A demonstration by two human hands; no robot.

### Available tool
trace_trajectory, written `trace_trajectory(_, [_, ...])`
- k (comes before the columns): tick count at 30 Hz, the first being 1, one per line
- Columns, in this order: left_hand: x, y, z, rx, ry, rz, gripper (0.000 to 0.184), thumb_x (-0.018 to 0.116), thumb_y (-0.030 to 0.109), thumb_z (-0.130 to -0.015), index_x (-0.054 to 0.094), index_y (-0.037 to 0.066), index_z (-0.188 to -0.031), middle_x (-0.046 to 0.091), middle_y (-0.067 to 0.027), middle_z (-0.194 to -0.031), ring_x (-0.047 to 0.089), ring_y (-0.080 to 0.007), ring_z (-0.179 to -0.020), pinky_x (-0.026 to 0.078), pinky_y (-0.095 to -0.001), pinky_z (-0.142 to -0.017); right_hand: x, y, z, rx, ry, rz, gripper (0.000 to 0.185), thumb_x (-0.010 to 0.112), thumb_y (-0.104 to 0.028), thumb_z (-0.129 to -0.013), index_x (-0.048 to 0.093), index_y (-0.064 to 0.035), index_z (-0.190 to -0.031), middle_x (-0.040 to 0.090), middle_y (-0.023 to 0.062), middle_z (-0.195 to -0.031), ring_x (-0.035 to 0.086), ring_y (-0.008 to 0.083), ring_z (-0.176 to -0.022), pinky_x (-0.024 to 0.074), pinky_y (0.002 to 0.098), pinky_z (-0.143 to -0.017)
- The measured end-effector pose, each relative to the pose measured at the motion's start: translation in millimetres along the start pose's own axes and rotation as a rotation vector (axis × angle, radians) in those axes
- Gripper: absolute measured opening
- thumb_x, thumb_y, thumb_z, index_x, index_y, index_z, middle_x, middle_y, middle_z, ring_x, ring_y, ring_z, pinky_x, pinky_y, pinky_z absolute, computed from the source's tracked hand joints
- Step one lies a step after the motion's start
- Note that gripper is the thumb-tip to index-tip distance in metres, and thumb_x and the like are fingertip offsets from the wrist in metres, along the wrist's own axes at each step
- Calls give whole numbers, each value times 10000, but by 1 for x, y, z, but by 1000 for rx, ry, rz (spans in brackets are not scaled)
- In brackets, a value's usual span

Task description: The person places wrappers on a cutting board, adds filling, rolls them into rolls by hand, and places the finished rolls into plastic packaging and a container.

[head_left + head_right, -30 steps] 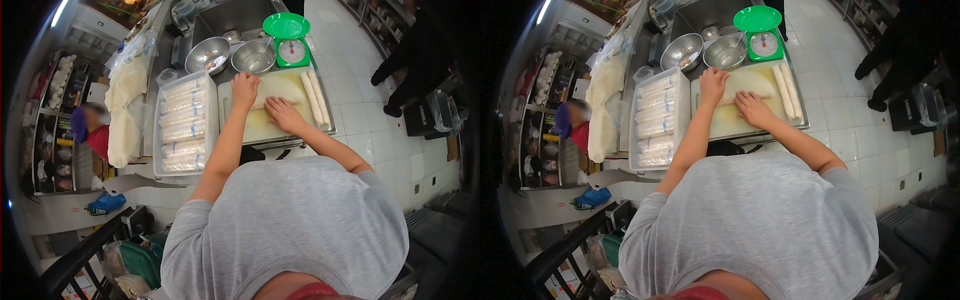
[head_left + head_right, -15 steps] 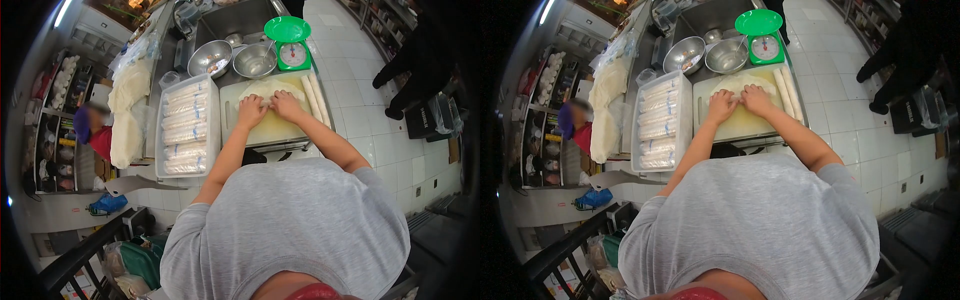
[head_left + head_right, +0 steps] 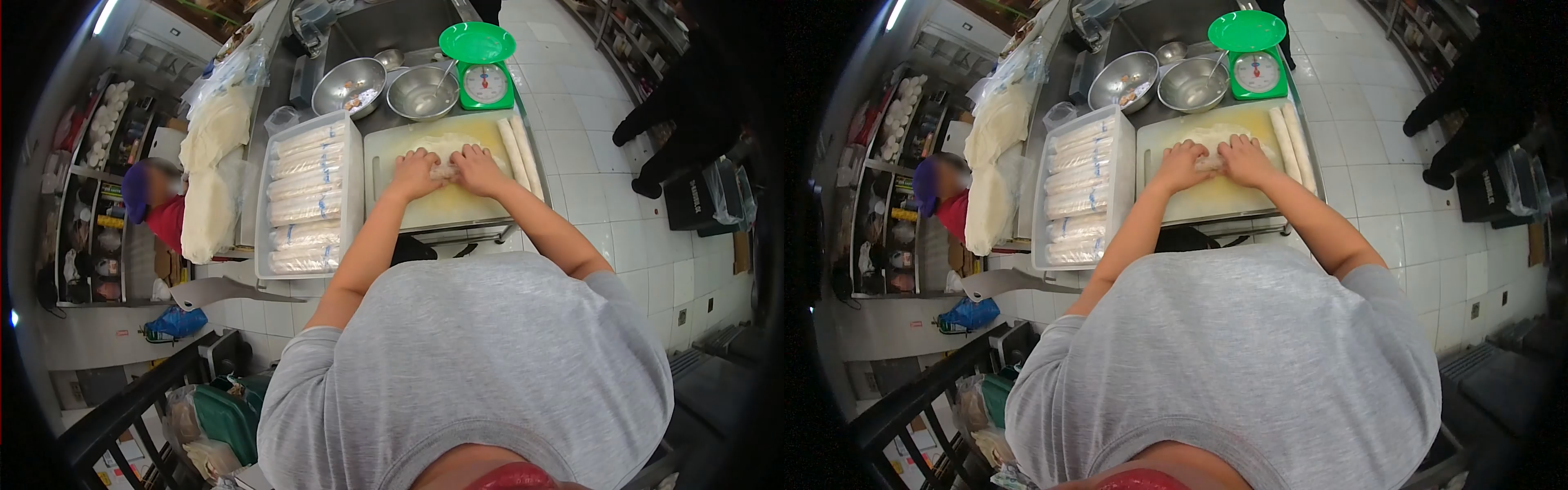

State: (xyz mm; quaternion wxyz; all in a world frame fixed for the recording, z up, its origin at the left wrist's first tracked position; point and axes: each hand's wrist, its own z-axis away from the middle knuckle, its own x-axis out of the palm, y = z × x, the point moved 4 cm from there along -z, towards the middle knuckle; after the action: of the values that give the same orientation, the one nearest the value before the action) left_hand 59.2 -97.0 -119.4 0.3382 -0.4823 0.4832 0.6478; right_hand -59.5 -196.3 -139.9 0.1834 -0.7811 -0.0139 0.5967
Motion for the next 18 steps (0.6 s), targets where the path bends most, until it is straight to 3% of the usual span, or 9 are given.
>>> trace_trajectory(7, [17, -3, -6, 13, -94, 89, 426, 747, 345, -675, 616, 118, -1011, 573, -101, -1035, 524, -305, -1039, 422, -421, -877, -2, -5, -2, 6, -179, -80, 315, 663, -280, -761, 546, -93, -986, 528, 128, -1035, 490, 307, -1028, 380, 456, -842])
trace_trajectory(12, [8, -16, 14, -58, 34, 80, 419, 752, 326, -667, 615, 119, -1005, 569, -111, -1031, 524, -327, -1008, 425, -417, -873, -11, 33, 16, 86, -115, -70, 351, 707, -248, -721, 549, -88, -990, 536, 122, -1033, 494, 310, -1041, 372, 446, -875])
trace_trajectory(18, [7, -14, 15, -27, 45, 95, 403, 751, 328, -675, 611, 127, -995, 568, -102, -1031, 521, -316, -1011, 415, -416, -878, -26, 12, 6, 53, -150, 37, 370, 712, -260, -711, 548, -76, -987, 544, 127, -1031, 499, 311, -1042, 379, 425, -879])
